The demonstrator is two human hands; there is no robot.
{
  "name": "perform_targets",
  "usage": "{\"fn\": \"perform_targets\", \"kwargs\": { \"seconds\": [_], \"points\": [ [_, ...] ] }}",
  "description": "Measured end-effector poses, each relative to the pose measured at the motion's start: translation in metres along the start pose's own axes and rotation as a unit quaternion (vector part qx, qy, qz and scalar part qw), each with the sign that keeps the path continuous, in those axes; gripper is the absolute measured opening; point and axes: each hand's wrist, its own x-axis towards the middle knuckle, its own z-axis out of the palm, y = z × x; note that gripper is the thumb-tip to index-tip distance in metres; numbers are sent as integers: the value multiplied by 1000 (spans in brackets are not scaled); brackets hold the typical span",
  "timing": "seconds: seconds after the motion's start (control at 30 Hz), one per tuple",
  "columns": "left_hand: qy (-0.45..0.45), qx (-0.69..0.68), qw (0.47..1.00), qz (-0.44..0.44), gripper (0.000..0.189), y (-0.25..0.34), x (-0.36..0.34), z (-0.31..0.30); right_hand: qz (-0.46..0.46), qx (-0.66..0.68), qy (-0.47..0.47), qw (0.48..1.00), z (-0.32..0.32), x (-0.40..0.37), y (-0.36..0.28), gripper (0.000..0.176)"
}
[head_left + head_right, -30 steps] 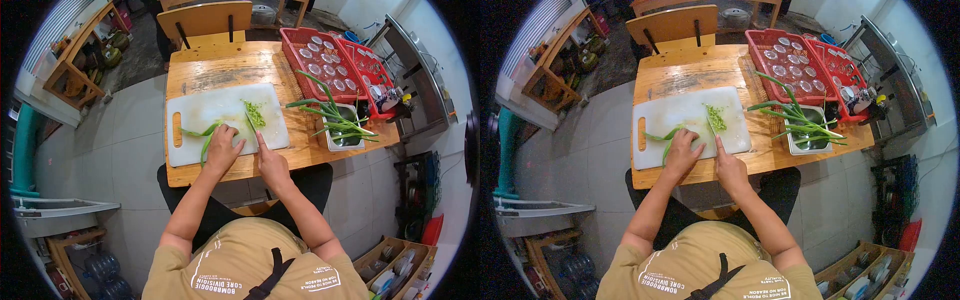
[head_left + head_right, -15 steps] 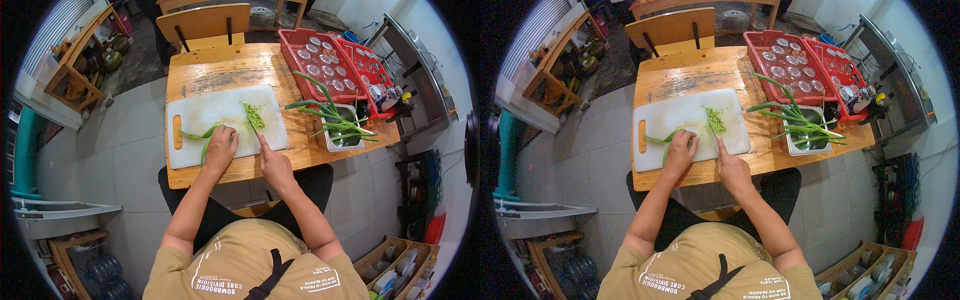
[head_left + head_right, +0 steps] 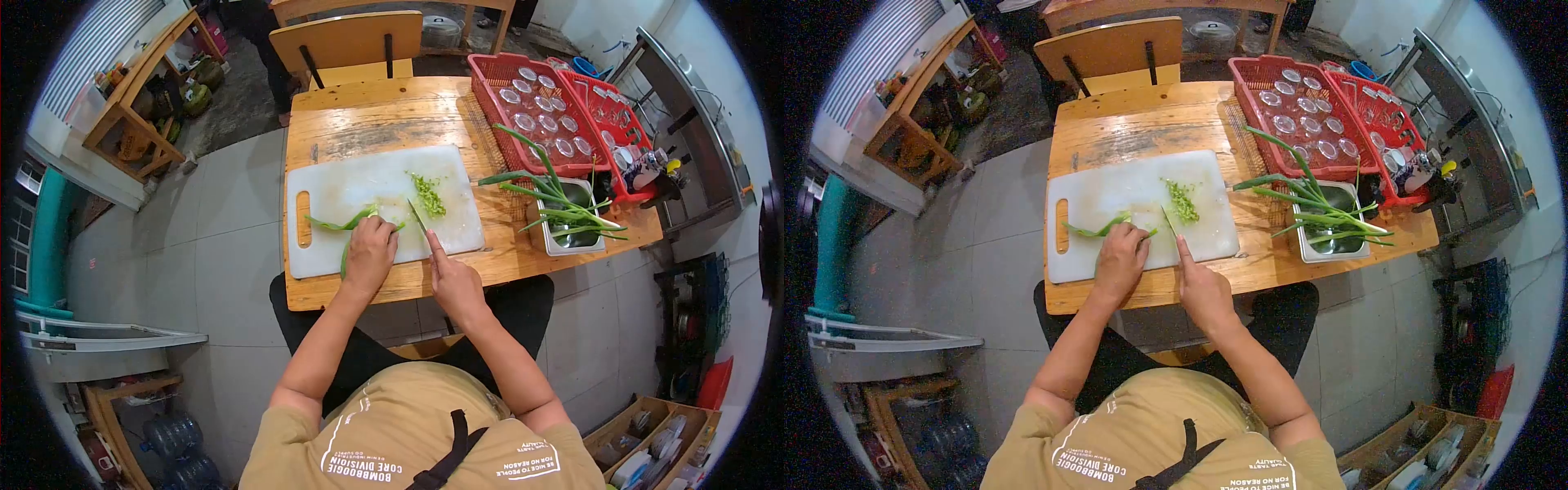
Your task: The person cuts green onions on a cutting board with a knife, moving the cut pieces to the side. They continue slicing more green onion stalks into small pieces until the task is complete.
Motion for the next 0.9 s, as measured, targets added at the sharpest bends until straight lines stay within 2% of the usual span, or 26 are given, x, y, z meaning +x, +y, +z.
{"fn": "perform_targets", "kwargs": {
  "seconds": [0.47, 0.57, 0.63, 0.9],
  "points": [
    [23, 15, 1000, -10, 9, -4, 5, 15, -5, -6, 8, 1000, 4, -4, 9, 60],
    [15, 8, 999, -37, 9, -5, 8, 18, -4, -4, 12, 1000, 3, -4, 12, 61],
    [24, 28, 999, -32, 8, -6, 7, 22, -18, 36, 48, 998, 1, -13, 9, 62],
    [56, 31, 997, -40, 9, -4, 2, 26, -53, 49, 44, 996, 16, -38, 4, 67]
  ]
}}
